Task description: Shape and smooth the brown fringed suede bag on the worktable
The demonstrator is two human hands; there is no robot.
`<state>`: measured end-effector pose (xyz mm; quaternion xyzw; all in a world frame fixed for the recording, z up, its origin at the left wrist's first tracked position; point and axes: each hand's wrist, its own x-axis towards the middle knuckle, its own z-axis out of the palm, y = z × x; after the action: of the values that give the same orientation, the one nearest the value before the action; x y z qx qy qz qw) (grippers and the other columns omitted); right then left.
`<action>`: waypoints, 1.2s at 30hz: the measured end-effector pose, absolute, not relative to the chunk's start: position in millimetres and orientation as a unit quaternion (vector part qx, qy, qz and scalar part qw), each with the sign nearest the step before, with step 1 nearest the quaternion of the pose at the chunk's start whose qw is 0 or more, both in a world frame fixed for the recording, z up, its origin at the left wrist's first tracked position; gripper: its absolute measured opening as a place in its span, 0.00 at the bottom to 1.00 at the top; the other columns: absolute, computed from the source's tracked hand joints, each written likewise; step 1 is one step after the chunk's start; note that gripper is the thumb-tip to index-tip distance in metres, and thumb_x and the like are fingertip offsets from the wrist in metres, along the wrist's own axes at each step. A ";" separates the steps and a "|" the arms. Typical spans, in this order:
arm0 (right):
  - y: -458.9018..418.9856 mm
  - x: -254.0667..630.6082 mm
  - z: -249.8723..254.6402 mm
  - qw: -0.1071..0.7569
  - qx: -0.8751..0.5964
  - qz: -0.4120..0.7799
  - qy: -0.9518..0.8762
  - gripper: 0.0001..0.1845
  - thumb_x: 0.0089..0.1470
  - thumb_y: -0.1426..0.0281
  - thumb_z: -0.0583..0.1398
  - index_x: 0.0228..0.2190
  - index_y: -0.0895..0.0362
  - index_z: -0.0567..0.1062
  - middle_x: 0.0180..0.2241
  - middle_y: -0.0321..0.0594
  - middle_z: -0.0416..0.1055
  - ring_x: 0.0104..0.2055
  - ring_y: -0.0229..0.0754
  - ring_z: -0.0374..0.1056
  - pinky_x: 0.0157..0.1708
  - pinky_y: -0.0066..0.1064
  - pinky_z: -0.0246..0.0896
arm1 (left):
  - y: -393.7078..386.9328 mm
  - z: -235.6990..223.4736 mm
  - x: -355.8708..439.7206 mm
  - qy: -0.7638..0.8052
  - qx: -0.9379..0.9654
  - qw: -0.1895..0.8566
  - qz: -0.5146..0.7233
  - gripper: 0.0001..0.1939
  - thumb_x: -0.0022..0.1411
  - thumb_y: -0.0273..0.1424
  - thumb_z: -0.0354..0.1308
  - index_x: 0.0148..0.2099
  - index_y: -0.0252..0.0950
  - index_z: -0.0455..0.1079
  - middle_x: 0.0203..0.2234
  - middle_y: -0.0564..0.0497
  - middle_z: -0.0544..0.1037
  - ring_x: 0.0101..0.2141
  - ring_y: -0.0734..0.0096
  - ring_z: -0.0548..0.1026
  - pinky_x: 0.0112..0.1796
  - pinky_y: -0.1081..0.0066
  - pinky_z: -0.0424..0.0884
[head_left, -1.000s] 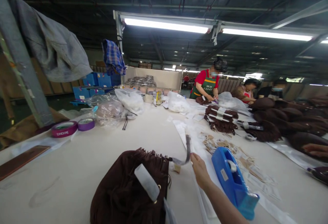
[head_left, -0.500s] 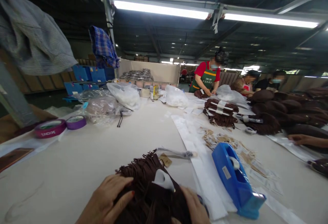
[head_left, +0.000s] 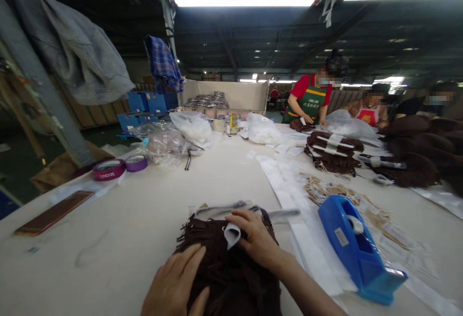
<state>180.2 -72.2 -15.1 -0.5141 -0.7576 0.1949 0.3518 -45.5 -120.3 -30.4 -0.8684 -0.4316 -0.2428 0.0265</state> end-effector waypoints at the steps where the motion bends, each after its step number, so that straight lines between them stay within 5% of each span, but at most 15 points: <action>1: -68.9 175.9 -13.0 0.379 -0.517 0.228 -0.732 0.19 0.43 0.75 0.61 0.40 0.52 0.75 0.44 0.39 0.71 0.49 0.45 0.62 0.52 0.39 0.51 | -111.6 -17.4 -41.9 -0.440 -0.875 -0.014 -0.202 0.29 0.52 0.33 0.57 0.57 0.39 0.59 0.54 0.46 0.65 0.53 0.56 0.63 0.51 0.59 0.63; 3: -59.8 173.2 -10.9 0.446 -0.560 0.286 -0.637 0.10 0.45 0.66 0.62 0.32 0.56 0.75 0.34 0.39 0.72 0.40 0.43 0.66 0.43 0.34 0.59 | -98.0 3.0 -29.1 -0.432 -0.889 -0.104 -0.111 0.34 0.48 0.30 0.58 0.59 0.38 0.56 0.56 0.46 0.63 0.55 0.54 0.60 0.53 0.54 0.59; 6: -53.7 186.5 -10.6 0.510 -0.641 0.291 -0.494 0.23 0.55 0.55 0.48 0.31 0.60 0.72 0.30 0.44 0.71 0.32 0.44 0.67 0.32 0.32 0.63 | -89.9 14.0 -7.0 -0.387 -0.911 -0.138 -0.044 0.23 0.49 0.25 0.54 0.50 0.39 0.65 0.46 0.48 0.72 0.47 0.57 0.66 0.48 0.52 0.60; 8: -66.1 198.9 -9.2 0.519 -0.672 0.265 -0.457 0.27 0.56 0.54 0.43 0.34 0.62 0.71 0.32 0.48 0.71 0.34 0.46 0.67 0.33 0.35 0.63 | -88.9 11.5 2.1 -0.355 -0.928 -0.108 -0.036 0.10 0.54 0.23 0.49 0.37 0.37 0.69 0.36 0.48 0.74 0.40 0.60 0.67 0.44 0.54 0.60; 11: -104.3 203.6 -3.5 0.472 -0.634 0.296 -0.537 0.24 0.49 0.55 0.56 0.42 0.59 0.71 0.40 0.47 0.71 0.43 0.47 0.67 0.44 0.36 0.61 | -87.4 7.0 8.5 -0.344 -0.930 -0.110 -0.059 0.10 0.56 0.20 0.44 0.30 0.34 0.65 0.32 0.47 0.72 0.37 0.62 0.66 0.40 0.57 0.60; 15: -135.7 183.2 -3.6 0.286 -0.551 0.378 -0.687 0.57 0.30 0.64 0.68 0.60 0.54 0.49 0.53 0.47 0.64 0.53 0.55 0.60 0.52 0.45 0.54 | -85.5 20.1 19.6 -0.389 -0.834 -0.366 -0.138 0.05 0.55 0.25 0.46 0.30 0.34 0.61 0.26 0.51 0.70 0.29 0.70 0.66 0.32 0.69 0.61; 17: -132.9 174.3 -11.2 0.287 -0.580 0.347 -0.679 0.52 0.36 0.69 0.64 0.61 0.56 0.48 0.46 0.48 0.69 0.48 0.55 0.65 0.49 0.47 0.57 | -86.5 32.5 24.2 -0.347 -0.777 -0.497 -0.170 0.05 0.56 0.30 0.47 0.30 0.34 0.61 0.24 0.53 0.70 0.27 0.73 0.66 0.29 0.73 0.61; 19: -127.0 176.4 -22.6 0.366 -0.589 0.323 -0.644 0.39 0.40 0.72 0.58 0.57 0.57 0.59 0.42 0.46 0.72 0.43 0.51 0.67 0.46 0.44 0.60 | -88.4 42.4 20.5 -0.312 -0.764 -0.529 -0.197 0.08 0.57 0.34 0.49 0.34 0.35 0.64 0.26 0.54 0.72 0.29 0.73 0.69 0.30 0.75 0.63; 22: -132.6 206.1 -44.5 0.498 -0.616 0.321 -0.520 0.25 0.43 0.67 0.57 0.46 0.58 0.68 0.35 0.43 0.72 0.36 0.45 0.69 0.38 0.37 0.65 | -90.7 42.8 -5.5 -0.362 -0.782 -0.445 -0.243 0.12 0.60 0.38 0.49 0.41 0.38 0.66 0.31 0.54 0.75 0.34 0.71 0.72 0.35 0.76 0.66; 25: -161.1 246.1 -63.5 0.519 -0.706 0.259 -0.407 0.24 0.41 0.61 0.59 0.41 0.59 0.68 0.24 0.38 0.69 0.26 0.43 0.68 0.26 0.34 0.66 | -92.7 24.8 -35.7 -0.373 -0.826 -0.339 -0.251 0.10 0.60 0.38 0.50 0.40 0.42 0.69 0.34 0.54 0.76 0.36 0.71 0.73 0.38 0.78 0.67; 29: -191.7 244.2 -57.9 0.530 -0.714 0.034 -0.456 0.18 0.49 0.66 0.57 0.44 0.55 0.69 0.37 0.46 0.70 0.37 0.46 0.68 0.35 0.36 0.67 | -97.8 4.7 -34.5 -0.291 -0.895 -0.272 -0.200 0.07 0.59 0.35 0.52 0.35 0.43 0.71 0.32 0.54 0.77 0.37 0.71 0.73 0.41 0.78 0.67; 33: -169.7 181.6 -30.8 0.382 -0.560 0.108 -0.727 0.16 0.51 0.74 0.52 0.39 0.52 0.74 0.39 0.43 0.73 0.39 0.44 0.68 0.38 0.34 0.65 | -102.0 14.4 -3.1 -0.345 -0.870 -0.324 -0.135 0.12 0.59 0.40 0.51 0.41 0.42 0.71 0.34 0.53 0.77 0.36 0.69 0.73 0.40 0.74 0.67; 36: -141.5 158.5 -23.7 0.236 -0.618 0.142 -0.736 0.18 0.47 0.77 0.53 0.40 0.55 0.74 0.47 0.44 0.70 0.46 0.52 0.64 0.44 0.46 0.60 | -104.3 20.0 -1.6 -0.358 -0.847 -0.389 -0.060 0.13 0.53 0.42 0.56 0.39 0.42 0.71 0.29 0.56 0.76 0.31 0.71 0.72 0.40 0.75 0.66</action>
<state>158.5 -141.5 -23.7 -0.6178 -0.7365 0.1423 0.2360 -1.6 -104.3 20.0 -0.8467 -0.3577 -0.0602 -0.3892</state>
